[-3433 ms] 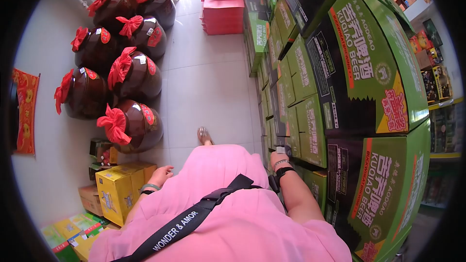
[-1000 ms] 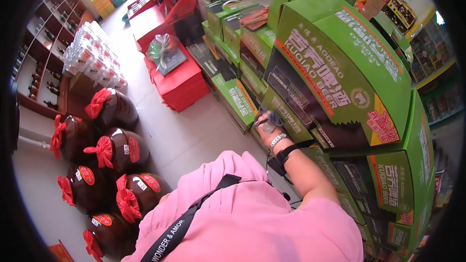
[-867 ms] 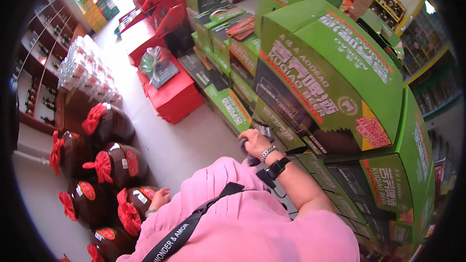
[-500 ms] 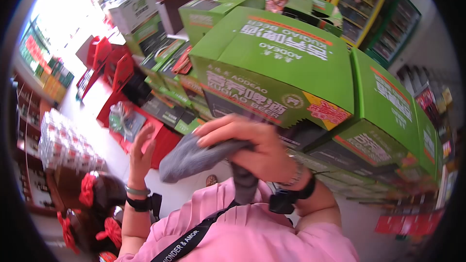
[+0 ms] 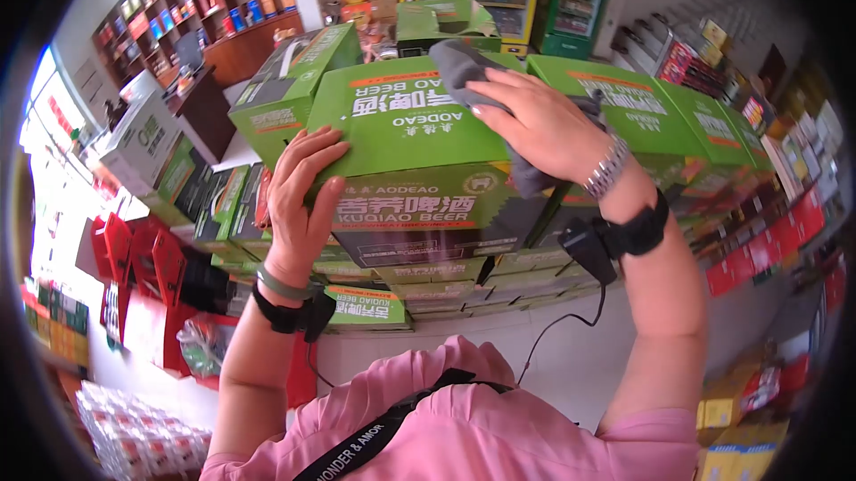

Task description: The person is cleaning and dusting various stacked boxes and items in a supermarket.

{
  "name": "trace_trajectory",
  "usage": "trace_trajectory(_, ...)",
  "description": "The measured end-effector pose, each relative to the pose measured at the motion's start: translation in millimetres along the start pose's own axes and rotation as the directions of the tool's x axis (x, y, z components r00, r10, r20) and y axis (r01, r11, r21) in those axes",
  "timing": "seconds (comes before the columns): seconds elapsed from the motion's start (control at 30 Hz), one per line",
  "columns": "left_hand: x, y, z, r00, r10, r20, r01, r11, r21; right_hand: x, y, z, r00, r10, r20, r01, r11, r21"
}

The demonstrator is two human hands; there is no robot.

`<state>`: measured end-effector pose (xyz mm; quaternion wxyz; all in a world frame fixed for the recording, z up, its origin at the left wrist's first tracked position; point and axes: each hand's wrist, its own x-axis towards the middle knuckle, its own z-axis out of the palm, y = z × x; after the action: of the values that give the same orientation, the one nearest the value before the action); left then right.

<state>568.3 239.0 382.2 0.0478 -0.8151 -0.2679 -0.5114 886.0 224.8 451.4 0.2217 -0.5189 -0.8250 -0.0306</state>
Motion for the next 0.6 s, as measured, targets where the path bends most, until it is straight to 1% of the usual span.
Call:
trace_trajectory(0.1,-6.9,-8.3,16.5,0.99,-0.008,-0.143,-0.008,0.994,-0.109,24.3,-28.0,-7.8,0.971,0.098,0.219,-0.099,0.995,-0.009)
trace_trajectory(0.17,-8.6,-8.0,22.5,0.979,-0.027,-0.201,-0.005,0.988,-0.157,42.2,-33.7,8.8,0.966,0.089,0.244,-0.072,0.994,-0.079)
trace_trajectory(0.23,-9.7,-8.7,27.0,0.97,-0.029,-0.241,-0.015,0.984,-0.179,59.8,-45.9,29.6,0.976,0.005,0.219,0.017,0.995,-0.099)
trace_trajectory(0.3,-12.1,-9.1,27.5,0.973,-0.031,-0.227,-0.018,0.978,-0.209,76.1,-60.0,53.6,0.975,-0.139,0.172,0.156,0.984,-0.089)
trace_trajectory(0.33,-13.2,-10.3,27.3,0.974,-0.033,-0.224,-0.017,0.976,-0.218,79.8,-71.7,60.2,0.969,-0.215,0.119,0.224,0.972,-0.069)
trace_trajectory(0.37,-15.1,-13.4,28.5,0.972,-0.013,-0.233,-0.041,0.973,-0.227,79.0,-83.0,66.8,0.967,-0.252,0.031,0.253,0.967,-0.016)
trace_trajectory(0.4,-17.4,-14.3,29.4,0.971,-0.025,-0.239,-0.031,0.973,-0.228,80.7,-90.0,74.8,0.959,-0.281,-0.033,0.283,0.958,0.053)
trace_trajectory(0.47,-21.2,-14.4,31.1,0.966,-0.05,-0.253,-0.008,0.975,-0.222,76.7,-104.3,73.0,0.961,-0.274,-0.029,0.275,0.951,0.139)
trace_trajectory(0.57,-21.8,-12.3,33.2,0.957,-0.067,-0.282,0.002,0.975,-0.224,59.1,-110.8,69.3,0.962,-0.243,-0.125,0.264,0.943,0.201)
trace_trajectory(0.6,-21.4,-12.2,33.2,0.953,-0.075,-0.292,0.007,0.974,-0.228,53.1,-110.6,69.5,0.958,-0.239,-0.159,0.265,0.949,0.172)
